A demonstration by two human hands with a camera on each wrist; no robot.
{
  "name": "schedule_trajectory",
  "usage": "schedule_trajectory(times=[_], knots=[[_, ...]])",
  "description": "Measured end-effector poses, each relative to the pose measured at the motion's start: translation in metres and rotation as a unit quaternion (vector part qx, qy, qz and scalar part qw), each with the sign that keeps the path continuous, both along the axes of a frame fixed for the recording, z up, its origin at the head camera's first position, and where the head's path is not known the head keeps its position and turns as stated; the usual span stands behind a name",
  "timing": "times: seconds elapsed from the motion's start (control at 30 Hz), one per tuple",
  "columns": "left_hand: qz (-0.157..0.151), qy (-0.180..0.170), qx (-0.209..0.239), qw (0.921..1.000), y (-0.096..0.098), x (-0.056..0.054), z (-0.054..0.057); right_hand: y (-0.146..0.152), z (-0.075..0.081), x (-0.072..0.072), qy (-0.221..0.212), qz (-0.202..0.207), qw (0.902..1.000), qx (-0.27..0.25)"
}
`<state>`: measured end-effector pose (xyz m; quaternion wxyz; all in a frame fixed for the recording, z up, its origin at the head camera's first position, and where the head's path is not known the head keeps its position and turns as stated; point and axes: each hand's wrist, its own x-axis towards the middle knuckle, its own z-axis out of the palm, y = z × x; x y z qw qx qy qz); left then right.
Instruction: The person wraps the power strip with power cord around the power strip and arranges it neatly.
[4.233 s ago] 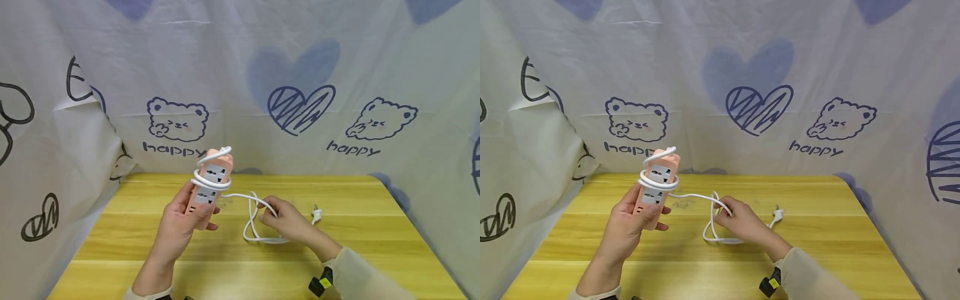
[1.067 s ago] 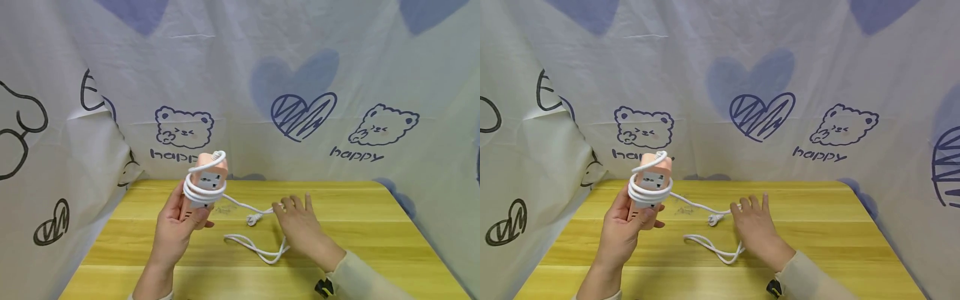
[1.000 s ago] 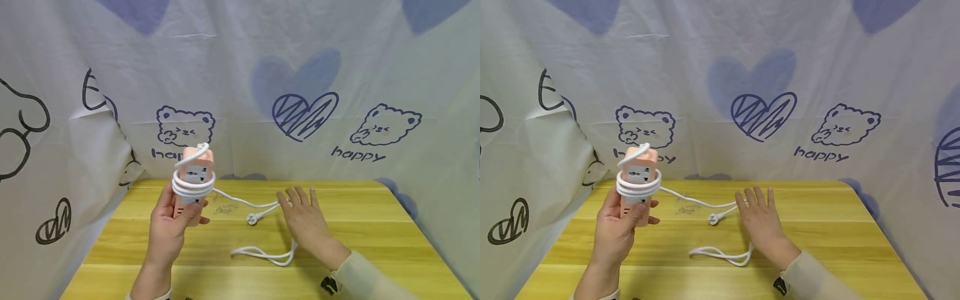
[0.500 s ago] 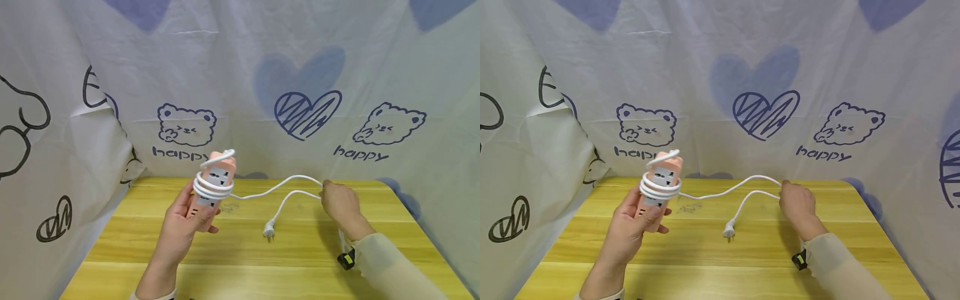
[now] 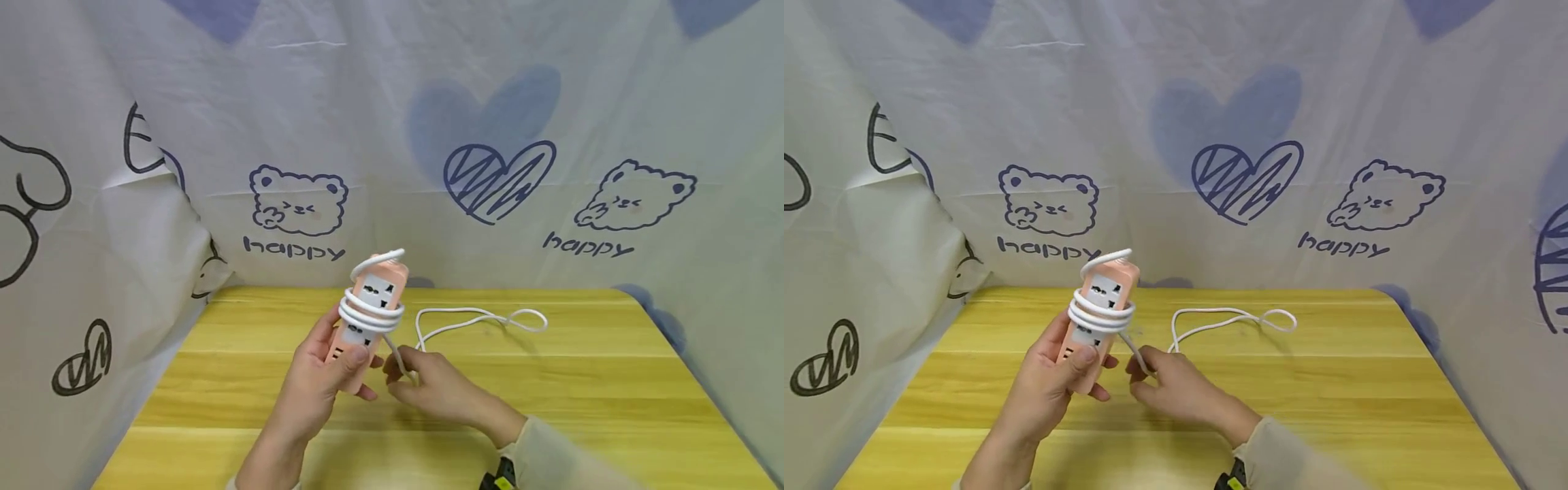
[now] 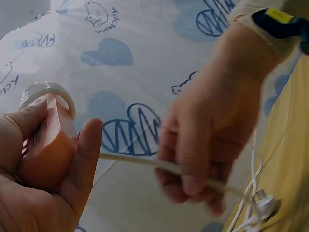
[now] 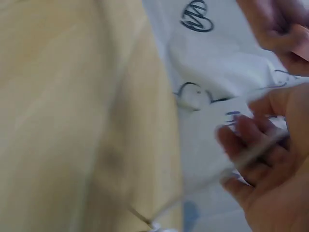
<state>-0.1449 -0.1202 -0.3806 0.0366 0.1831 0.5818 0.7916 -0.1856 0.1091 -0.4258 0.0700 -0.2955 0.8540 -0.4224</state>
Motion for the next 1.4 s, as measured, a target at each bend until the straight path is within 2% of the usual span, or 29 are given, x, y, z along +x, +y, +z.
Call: schedule_trajectory(times=[0.07,0.13,0.23,0.3,0.37,0.47,0.6,0.7,0.8,0.87,0.93,1.0,1.1,1.17,1.2,1.27,1.33,1.4], knots=[[0.032,-0.001,0.023,0.9992,-0.006,-0.003,0.001,-0.002,-0.009,0.002,-0.014,-0.03,0.9993,-0.017],[0.078,-0.001,0.05,0.9957,-0.013,-0.005,0.004,0.004,-0.016,0.003,-0.023,-0.07,0.9966,-0.036],[0.157,-0.005,0.075,0.9847,-0.023,-0.007,0.009,0.017,-0.017,0.003,-0.016,-0.124,0.9904,-0.06],[0.2,-0.017,0.06,0.9779,-0.026,-0.009,0.011,0.027,-0.011,0.003,0.004,-0.156,0.9849,-0.074],[0.227,-0.033,0.019,0.9731,-0.027,-0.012,0.009,0.035,-0.003,0.003,0.033,-0.182,0.9796,-0.079],[0.239,-0.064,-0.059,0.9672,-0.028,-0.018,0.002,0.045,0.005,0.003,0.092,-0.19,0.9746,-0.074],[0.239,-0.089,-0.146,0.9557,-0.033,-0.027,-0.01,0.048,0.007,0.007,0.182,-0.135,0.972,-0.063],[0.234,-0.095,-0.207,0.9451,-0.037,-0.033,-0.018,0.047,0.009,0.013,0.239,-0.102,0.963,-0.071],[0.228,-0.095,-0.266,0.9316,-0.038,-0.037,-0.025,0.043,0.016,0.018,0.299,-0.071,0.9486,-0.074],[0.228,-0.086,-0.311,0.9188,-0.038,-0.039,-0.029,0.038,0.021,0.022,0.342,-0.039,0.9366,-0.065],[0.226,-0.072,-0.37,0.8983,-0.035,-0.04,-0.033,0.033,0.027,0.024,0.385,-0.006,0.9217,-0.046],[0.218,-0.043,-0.441,0.8695,-0.03,-0.04,-0.038,0.028,0.033,0.024,0.42,0.012,0.9071,-0.022],[0.184,-0.005,-0.539,0.8221,-0.019,-0.037,-0.045,0.026,0.04,0.017,0.45,0.02,0.8927,0.023],[0.15,0.018,-0.583,0.798,-0.012,-0.033,-0.048,0.026,0.043,0.01,0.461,0.028,0.8854,0.056],[0.131,0.026,-0.598,0.7904,-0.008,-0.031,-0.049,0.026,0.045,0.007,0.466,0.034,0.8812,0.071],[0.095,0.05,-0.615,0.7812,-0.003,-0.026,-0.049,0.027,0.049,-0.001,0.481,0.042,0.8703,0.098],[0.064,0.08,-0.62,0.7778,0.0,-0.022,-0.047,0.026,0.053,-0.008,0.494,0.045,0.8607,0.114],[0.038,0.114,-0.621,0.7743,0.002,-0.019,-0.044,0.026,0.055,-0.017,0.503,0.044,0.855,0.119]])
